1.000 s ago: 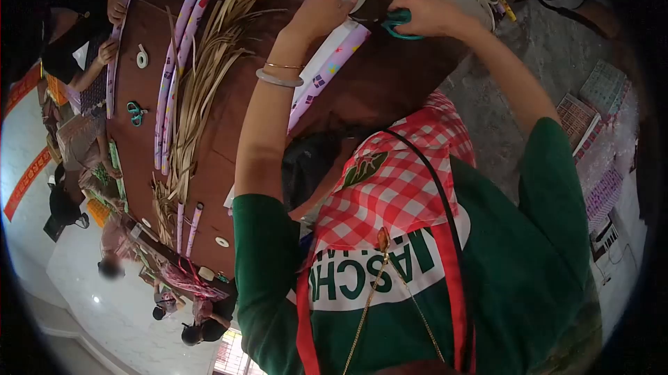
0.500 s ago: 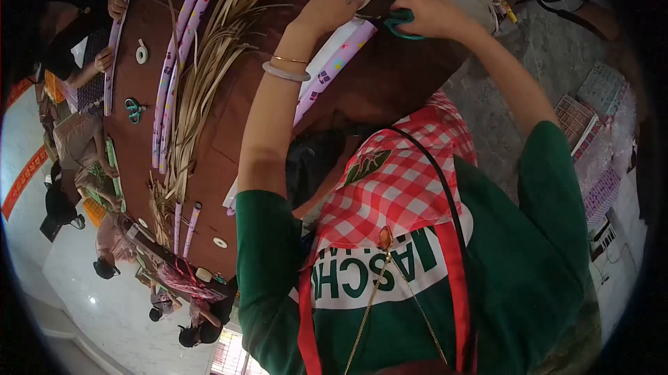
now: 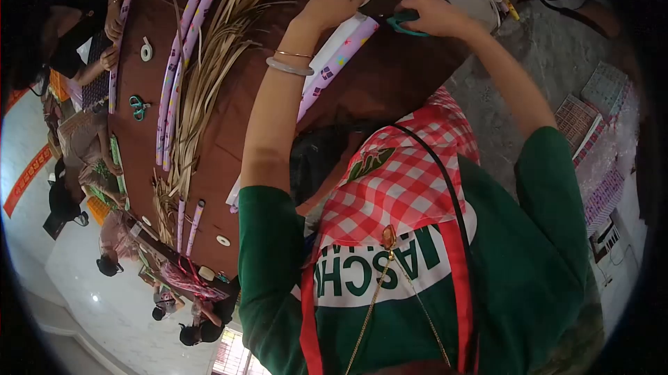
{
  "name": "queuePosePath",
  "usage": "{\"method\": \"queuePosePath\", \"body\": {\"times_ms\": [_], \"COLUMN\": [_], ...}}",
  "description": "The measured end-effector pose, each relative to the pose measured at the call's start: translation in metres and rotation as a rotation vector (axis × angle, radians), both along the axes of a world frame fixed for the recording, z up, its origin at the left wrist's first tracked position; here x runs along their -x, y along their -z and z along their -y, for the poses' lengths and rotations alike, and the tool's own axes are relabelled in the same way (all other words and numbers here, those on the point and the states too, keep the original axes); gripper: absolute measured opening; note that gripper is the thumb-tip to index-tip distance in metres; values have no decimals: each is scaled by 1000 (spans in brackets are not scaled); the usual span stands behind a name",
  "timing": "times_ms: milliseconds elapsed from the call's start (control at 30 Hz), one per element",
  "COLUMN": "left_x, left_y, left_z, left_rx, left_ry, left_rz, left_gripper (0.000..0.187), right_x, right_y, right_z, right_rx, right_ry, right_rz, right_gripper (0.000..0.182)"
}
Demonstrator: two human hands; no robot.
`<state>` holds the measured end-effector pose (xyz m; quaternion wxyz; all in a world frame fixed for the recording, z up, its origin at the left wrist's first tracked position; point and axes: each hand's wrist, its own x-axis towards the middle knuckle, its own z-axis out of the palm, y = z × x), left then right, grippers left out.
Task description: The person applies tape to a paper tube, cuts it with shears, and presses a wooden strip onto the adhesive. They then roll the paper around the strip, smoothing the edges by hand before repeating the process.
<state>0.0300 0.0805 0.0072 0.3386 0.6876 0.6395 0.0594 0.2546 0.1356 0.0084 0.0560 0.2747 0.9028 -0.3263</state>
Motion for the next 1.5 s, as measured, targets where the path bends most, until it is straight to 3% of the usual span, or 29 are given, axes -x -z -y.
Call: {"method": "queuePosePath", "body": {"times_ms": [133, 267, 300, 367, 433, 467, 533, 600, 633, 667, 767, 800, 900, 1000, 1033, 1067, 1167, 1233, 1267, 1333, 1367, 1433, 1500], "left_x": [-2, 0, 0, -5, -12, -16, -23, -37, -45, -55, -74, -77, -84, -90, -90, -90, -92, -92, -84, -68, -60, -44, -34], "left_y": [-5, -18, 0, -8, -10, -8, 0, 19, 23, 27, 44, 33, -16, -42, -42, -37, -28, -10, -12, -2, 14, 39, 59], "left_z": [1, 6, 5, 10, 10, 10, 11, 12, 12, 15, 26, 32, 88, 164, 193, 223, 321, 380, 400, 440, 457, 483, 487], "left_rx": [20, -81, 0, -68, -146, -150, -502, -545, -576, -398, -566, -618, -656, -699, -733, -770, -789, -800, -863, -783, -787, -738, -410], "left_ry": [-21, 114, -57, -121, -237, -246, -227, -233, -227, -225, -428, -523, -579, -701, -760, -816, -1069, -1356, -1609, -1938, -1954, -2257, -2195], "left_rz": [33, 74, 9, -9, -100, -102, -204, -322, -440, -417, -441, -427, -89, 8, 16, 29, -207, -445, -354, -576, -580, -565, -735], "left_gripper": [48, 46, 44, 42, 34, 34, 28, 26, 27, 33, 44, 47, 52, 46, 45, 45, 45, 44, 46, 49, 49, 51, 49], "right_x": [-1, -7, -8, -23, -35, -36, -45, -49, -53, -59, -67, -59, -46, -32, -31, -31, -23, -15, -11, -9, -8, -12, -12], "right_y": [2, -2, -8, 4, -3, -13, -8, -5, 1, 10, 14, 7, -4, -1, 8, 25, 49, 45, 44, 42, 43, 46, 49], "right_z": [-1, 10, 13, 16, 29, 29, 34, 39, 40, 40, 39, 42, 57, 79, 85, 85, 85, 91, 92, 93, 92, 90, 90], "right_rx": [32, 36, 45, 55, -106, -68, -184, -324, -336, -391, -549, -435, -584, -368, -13, -8, -416, -516, -627, -665, -680, -684, -709], "right_ry": [-7, 71, 132, 135, 301, 346, 389, 463, 432, 383, 205, 293, 241, 239, 414, 381, 360, 334, 325, 296, 287, 265, 270], "right_rz": [21, 29, 11, 39, 10, 188, 190, 178, 167, 156, 86, 147, -320, -430, -367, -382, -333, -309, -282, -331, -342, -337, -311], "right_gripper": [37, 36, 36, 40, 42, 46, 47, 49, 49, 50, 48, 41, 31, 28, 26, 26, 20, 19, 18, 17, 16, 17, 20]}}
